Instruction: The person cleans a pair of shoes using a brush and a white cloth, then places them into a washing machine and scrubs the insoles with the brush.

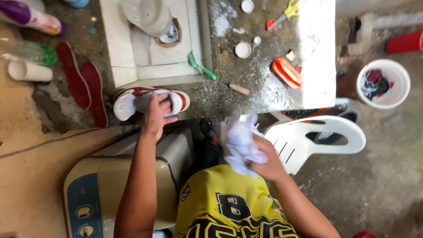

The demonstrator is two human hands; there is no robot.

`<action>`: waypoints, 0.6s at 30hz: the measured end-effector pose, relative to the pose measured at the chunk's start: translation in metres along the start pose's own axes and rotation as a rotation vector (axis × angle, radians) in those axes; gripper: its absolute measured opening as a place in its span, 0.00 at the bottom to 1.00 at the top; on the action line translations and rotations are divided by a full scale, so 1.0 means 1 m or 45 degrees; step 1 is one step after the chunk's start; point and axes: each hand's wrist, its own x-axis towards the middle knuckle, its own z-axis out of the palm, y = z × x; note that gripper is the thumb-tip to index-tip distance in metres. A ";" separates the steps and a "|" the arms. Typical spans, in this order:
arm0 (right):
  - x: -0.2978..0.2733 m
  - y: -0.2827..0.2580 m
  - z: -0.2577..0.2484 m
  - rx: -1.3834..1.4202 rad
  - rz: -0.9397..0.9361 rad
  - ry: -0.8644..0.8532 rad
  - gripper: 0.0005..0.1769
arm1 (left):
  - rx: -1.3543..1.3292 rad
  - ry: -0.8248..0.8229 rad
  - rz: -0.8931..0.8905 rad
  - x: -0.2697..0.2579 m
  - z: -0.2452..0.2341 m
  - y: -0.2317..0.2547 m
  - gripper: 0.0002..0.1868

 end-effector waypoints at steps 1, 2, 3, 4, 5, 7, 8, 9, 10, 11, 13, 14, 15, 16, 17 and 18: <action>0.035 0.001 0.017 -0.151 -0.001 -0.070 0.24 | -0.038 0.007 -0.041 0.000 0.000 0.004 0.44; 0.068 0.007 0.039 -0.268 -0.080 -0.106 0.23 | -0.069 0.014 -0.092 -0.002 -0.001 0.007 0.43; 0.107 0.018 0.061 -0.322 -0.236 -0.125 0.21 | -0.035 -0.005 -0.117 -0.002 -0.001 0.007 0.44; 0.141 0.032 0.088 -0.425 -0.355 -0.029 0.21 | 0.006 -0.029 -0.145 -0.001 -0.002 0.005 0.45; 0.164 0.045 0.113 -0.544 -0.403 -0.010 0.21 | 0.047 -0.052 -0.174 0.002 -0.007 0.003 0.46; 0.194 0.074 0.146 -0.857 -0.516 0.123 0.22 | -0.093 -0.207 -0.029 0.009 -0.009 -0.011 0.51; 0.206 0.089 0.155 -1.044 -0.592 0.218 0.23 | -0.175 -0.269 0.046 0.010 -0.013 -0.019 0.53; 0.219 0.104 0.158 -1.100 -0.480 0.234 0.21 | -0.134 -0.219 0.032 0.016 -0.017 -0.022 0.54; 0.229 0.118 0.164 -1.150 -0.363 0.235 0.20 | -0.102 -0.157 0.009 0.023 -0.018 -0.024 0.55; 0.237 0.129 0.163 -1.092 -0.343 0.239 0.19 | -0.070 -0.094 -0.015 0.025 -0.022 -0.026 0.56; 0.251 0.138 0.146 -0.707 -0.055 0.337 0.20 | -0.068 -0.123 -0.134 0.030 -0.026 -0.026 0.57; 0.262 0.134 0.138 -0.363 0.185 0.379 0.22 | -0.076 -0.137 -0.170 0.036 -0.025 -0.024 0.58; 0.269 0.128 0.132 -0.017 0.422 0.411 0.23 | -0.164 -0.213 -0.149 0.041 -0.026 -0.022 0.59; 0.259 0.122 0.131 -0.197 0.293 0.401 0.23 | -0.249 -0.287 -0.147 0.041 -0.030 -0.025 0.60; 0.242 0.111 0.131 -0.375 0.160 0.386 0.23 | -0.334 -0.361 -0.145 0.043 -0.033 -0.029 0.61; 0.232 0.098 0.135 -0.545 0.015 0.367 0.24 | -0.438 -0.379 -0.148 0.048 -0.036 -0.030 0.62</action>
